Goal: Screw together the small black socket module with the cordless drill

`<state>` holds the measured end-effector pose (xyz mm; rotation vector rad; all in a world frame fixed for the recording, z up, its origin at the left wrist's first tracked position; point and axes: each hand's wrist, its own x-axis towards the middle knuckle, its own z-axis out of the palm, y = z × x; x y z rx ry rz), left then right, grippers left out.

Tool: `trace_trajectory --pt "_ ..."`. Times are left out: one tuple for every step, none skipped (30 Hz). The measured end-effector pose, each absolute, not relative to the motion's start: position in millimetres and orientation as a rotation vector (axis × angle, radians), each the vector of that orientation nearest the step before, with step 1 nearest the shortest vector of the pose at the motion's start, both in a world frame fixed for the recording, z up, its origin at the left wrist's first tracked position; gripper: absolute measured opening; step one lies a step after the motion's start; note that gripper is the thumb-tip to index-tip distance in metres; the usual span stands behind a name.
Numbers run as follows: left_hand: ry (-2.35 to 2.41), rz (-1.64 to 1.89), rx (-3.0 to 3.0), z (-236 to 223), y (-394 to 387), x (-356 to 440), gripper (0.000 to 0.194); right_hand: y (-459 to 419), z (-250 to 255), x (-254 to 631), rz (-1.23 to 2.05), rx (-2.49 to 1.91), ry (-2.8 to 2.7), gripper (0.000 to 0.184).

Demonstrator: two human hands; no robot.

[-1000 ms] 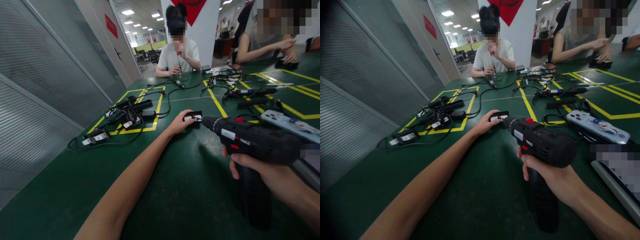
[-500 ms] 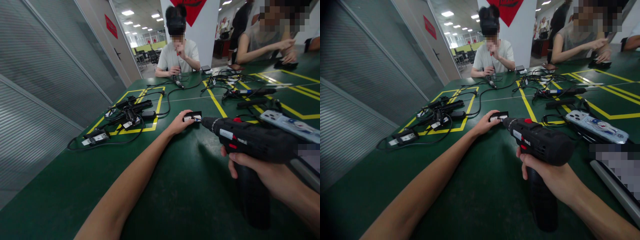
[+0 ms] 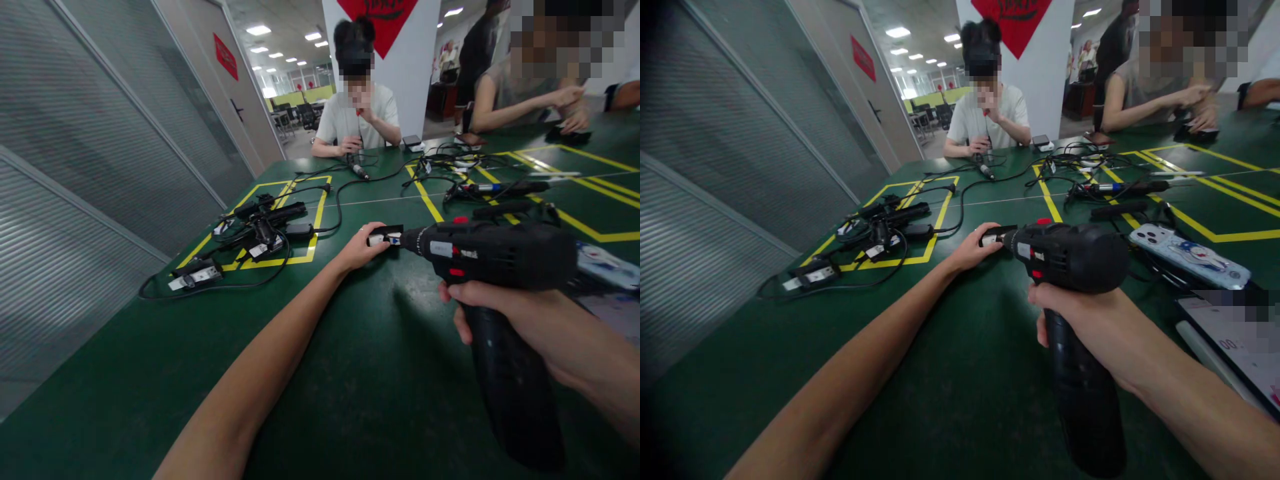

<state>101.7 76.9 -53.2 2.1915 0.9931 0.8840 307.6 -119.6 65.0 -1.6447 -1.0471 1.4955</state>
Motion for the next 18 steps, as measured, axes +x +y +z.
trace_trajectory --pt "0.993 0.887 2.193 -53.6 77.1 101.3 0.05 -118.9 66.3 308.1 1.514 -1.67 -1.025 0.021" --pt "0.995 0.887 2.194 -54.1 77.5 100.9 0.05 -118.3 66.9 308.9 1.514 -1.695 -1.032 0.023" --pt "0.999 0.886 2.194 -54.5 77.8 100.5 0.05 -117.7 66.6 309.9 1.505 -1.713 -1.065 0.025" --pt "1.003 0.887 2.193 -54.8 78.2 100.2 0.05 -117.1 65.8 311.0 1.497 -1.721 -1.11 0.025" --pt "1.006 0.888 2.192 -54.9 78.5 99.9 0.05 -116.6 64.4 311.9 1.492 -1.719 -1.154 0.024" --pt "1.008 0.887 2.191 -55.0 78.8 99.6 0.05 -116.3 62.7 312.5 1.486 -1.707 -1.187 0.022" --pt "1.009 0.884 2.192 -54.9 78.9 99.4 0.05 -116.2 60.8 312.8 1.478 -1.686 -1.203 0.02" --pt "1.009 0.882 2.192 -54.7 79.1 99.3 0.05 -116.1 58.8 312.8 1.474 -1.654 -1.2 0.019" --pt "1.009 0.88 2.192 -54.4 79.1 99.3 0.05 -116.2 56.9 312.5 1.471 -1.613 -1.19 0.018" --pt "1.009 0.875 2.193 -54.1 79.2 99.3 0.051 -116.3 55.1 312.1 1.462 -1.569 -1.181 0.018" --pt "1.008 0.872 2.193 -53.7 79.3 99.4 0.051 -116.6 53.4 311.6 1.454 -1.526 -1.182 0.02" --pt "1.008 0.87 2.191 -53.4 79.5 99.5 0.051 -117.0 51.8 311.3 1.448 -1.491 -1.188 0.021" --pt "1.008 0.867 2.188 -53.2 79.9 99.7 0.052 -117.5 50.1 311.2 1.443 -1.47 -1.201 0.022" --pt "1.009 0.862 2.182 -53.0 80.5 100.0 0.052 -118.3 48.3 311.4 1.433 -1.47 -1.233 0.022" --pt "1.011 0.857 2.174 -52.9 81.2 100.3 0.052 -119.2 46.5 311.9 1.413 -1.489 -1.285 0.021" --pt "1.013 0.854 2.164 -53.0 82.1 100.6 0.052 -120.3 44.6 312.6 1.388 -1.52 -1.345 0.019" --pt "1.015 0.852 2.155 -53.2 83.1 100.9 0.052 -121.6 42.8 313.5 1.359 -1.556 -1.41 0.019" --pt "1.015 0.854 2.149 -53.5 84.1 101.2 0.052 -122.7 41.0 314.4 1.332 -1.591 -1.476 0.021"
